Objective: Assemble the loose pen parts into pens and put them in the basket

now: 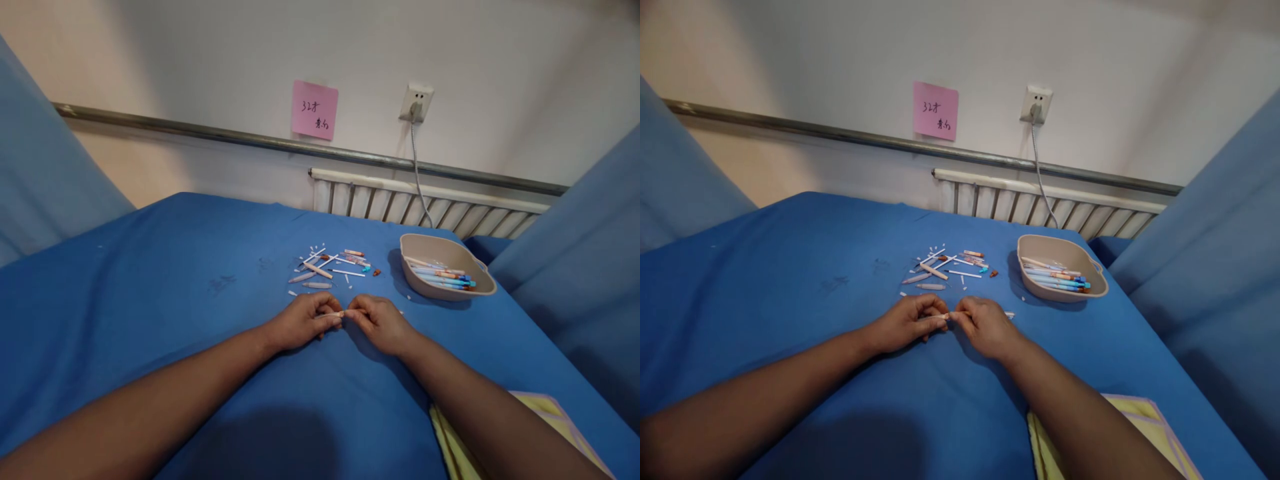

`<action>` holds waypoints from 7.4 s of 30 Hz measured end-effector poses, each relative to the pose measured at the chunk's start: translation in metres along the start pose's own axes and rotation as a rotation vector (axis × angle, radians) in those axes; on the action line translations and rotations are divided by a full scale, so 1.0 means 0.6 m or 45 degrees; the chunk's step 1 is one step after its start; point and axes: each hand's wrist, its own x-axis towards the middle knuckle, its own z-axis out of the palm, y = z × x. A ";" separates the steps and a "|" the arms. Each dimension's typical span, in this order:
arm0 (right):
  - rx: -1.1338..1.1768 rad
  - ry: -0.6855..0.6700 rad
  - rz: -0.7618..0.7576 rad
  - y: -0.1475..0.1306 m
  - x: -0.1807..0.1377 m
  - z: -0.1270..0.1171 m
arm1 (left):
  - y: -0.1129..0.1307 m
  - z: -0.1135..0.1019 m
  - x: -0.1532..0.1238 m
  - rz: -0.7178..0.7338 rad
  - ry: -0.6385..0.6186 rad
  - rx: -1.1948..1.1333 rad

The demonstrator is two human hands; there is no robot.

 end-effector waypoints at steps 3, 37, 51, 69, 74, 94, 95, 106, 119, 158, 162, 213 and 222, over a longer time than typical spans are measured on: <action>0.025 -0.029 0.044 0.001 0.001 0.002 | 0.004 0.000 -0.002 0.034 0.006 0.070; 0.404 -0.055 0.290 -0.006 0.009 0.013 | 0.020 0.000 -0.014 0.219 0.089 0.538; 1.252 0.303 0.419 0.010 0.021 0.012 | 0.031 -0.009 -0.006 0.183 0.204 0.367; 1.054 0.629 0.453 0.044 0.033 -0.013 | 0.019 -0.044 0.006 -0.164 0.373 -0.445; 0.857 0.659 0.456 0.065 0.037 -0.015 | 0.013 -0.052 0.011 -0.138 0.414 -0.515; -0.084 -0.010 0.014 -0.032 0.011 0.000 | 0.030 -0.013 -0.010 0.026 0.077 0.376; -0.091 -0.018 0.033 -0.032 0.012 0.000 | 0.032 -0.013 -0.010 0.021 0.060 0.391; 0.095 -0.033 0.158 -0.039 0.006 0.003 | 0.020 -0.010 -0.011 0.035 -0.001 0.564; 0.135 0.400 0.297 0.023 0.019 0.001 | 0.030 -0.014 -0.016 0.085 -0.065 0.711; 0.310 0.488 0.125 0.016 0.060 -0.008 | -0.012 -0.035 0.009 0.104 0.273 0.350; 0.266 0.481 0.066 0.012 0.058 -0.010 | -0.011 -0.035 0.009 0.096 0.247 0.364; -0.502 0.199 0.499 0.120 0.061 -0.033 | -0.013 -0.035 0.017 -0.053 0.241 -0.013; 0.451 0.487 0.486 0.087 0.072 -0.025 | -0.008 -0.033 0.014 -0.040 0.230 0.003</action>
